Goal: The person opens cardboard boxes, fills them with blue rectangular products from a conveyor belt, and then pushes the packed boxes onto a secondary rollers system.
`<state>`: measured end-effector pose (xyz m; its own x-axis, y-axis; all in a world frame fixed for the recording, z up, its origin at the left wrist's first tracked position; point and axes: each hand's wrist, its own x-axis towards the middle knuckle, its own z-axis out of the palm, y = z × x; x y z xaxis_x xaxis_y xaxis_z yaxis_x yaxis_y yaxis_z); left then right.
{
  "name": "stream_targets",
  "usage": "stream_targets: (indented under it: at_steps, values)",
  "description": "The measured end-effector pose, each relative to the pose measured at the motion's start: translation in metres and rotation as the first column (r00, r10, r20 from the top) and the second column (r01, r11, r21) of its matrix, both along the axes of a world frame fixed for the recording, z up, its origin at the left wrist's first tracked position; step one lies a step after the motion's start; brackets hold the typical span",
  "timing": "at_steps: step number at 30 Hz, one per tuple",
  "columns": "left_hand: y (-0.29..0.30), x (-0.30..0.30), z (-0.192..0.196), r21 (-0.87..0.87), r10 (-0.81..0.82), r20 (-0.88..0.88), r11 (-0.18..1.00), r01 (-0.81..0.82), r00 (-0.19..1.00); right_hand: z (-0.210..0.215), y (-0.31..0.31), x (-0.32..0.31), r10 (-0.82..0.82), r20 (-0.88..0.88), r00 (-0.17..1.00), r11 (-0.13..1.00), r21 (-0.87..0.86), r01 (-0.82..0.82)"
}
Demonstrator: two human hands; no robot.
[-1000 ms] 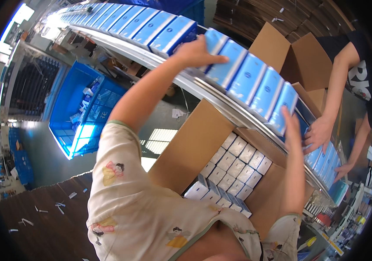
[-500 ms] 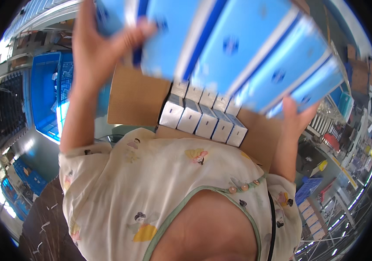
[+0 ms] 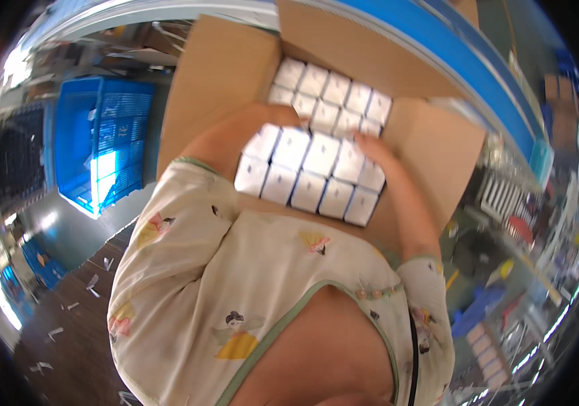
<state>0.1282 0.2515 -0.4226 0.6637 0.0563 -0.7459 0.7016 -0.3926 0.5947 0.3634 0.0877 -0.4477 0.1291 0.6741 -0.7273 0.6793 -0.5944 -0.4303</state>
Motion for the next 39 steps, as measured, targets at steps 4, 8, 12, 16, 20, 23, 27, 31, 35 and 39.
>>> stream_targets:
  at_steps: [4,8,12,16,20,23,27,31,35,39]
  values:
    - [0.051,-0.03,0.095,0.069,0.021,0.34,0.996,-0.048,0.94,0.021,0.006,-0.019,0.125,-0.22,0.967,0.957,-0.232,-0.177]
    - [0.198,-0.125,0.202,-0.224,0.601,0.747,0.629,-0.745,0.283,0.026,0.005,-0.024,0.204,0.006,0.979,0.978,0.028,-0.204]
    - [0.329,-0.242,0.189,0.649,0.428,0.761,-0.488,-0.584,0.488,0.092,0.049,-0.052,0.391,0.279,0.877,0.743,0.467,-0.479]
    - [0.346,-0.233,0.187,0.864,0.417,0.491,-0.345,-0.366,0.765,0.187,0.094,-0.073,0.156,-0.123,0.98,0.902,0.422,-0.091]
    - [0.333,-0.21,0.18,0.751,0.415,0.626,-0.093,-0.654,0.66,0.223,0.151,-0.061,0.01,-0.085,0.996,0.652,0.756,0.058]
    - [0.322,-0.182,0.193,0.536,0.568,0.618,0.201,-0.82,0.543,0.225,0.226,-0.063,-0.203,-0.056,0.978,0.507,0.848,0.154]
    - [0.292,-0.118,0.18,0.416,0.519,0.6,0.448,-0.791,0.609,0.201,0.277,-0.047,-0.254,0.11,0.961,0.585,0.809,0.062]
    - [0.268,-0.077,0.181,0.341,0.533,0.596,0.508,-0.791,0.6,0.21,0.272,-0.035,-0.296,-0.381,0.876,0.549,0.683,0.482]
    - [0.246,-0.064,0.205,0.313,0.362,0.793,0.45,-0.837,0.491,0.229,0.234,-0.004,-0.313,-0.353,0.882,0.297,0.845,0.444]
    - [0.137,-0.078,0.26,0.073,0.321,0.895,0.578,-0.813,0.309,0.289,0.143,-0.021,-0.273,-0.368,0.889,0.072,0.914,0.4]
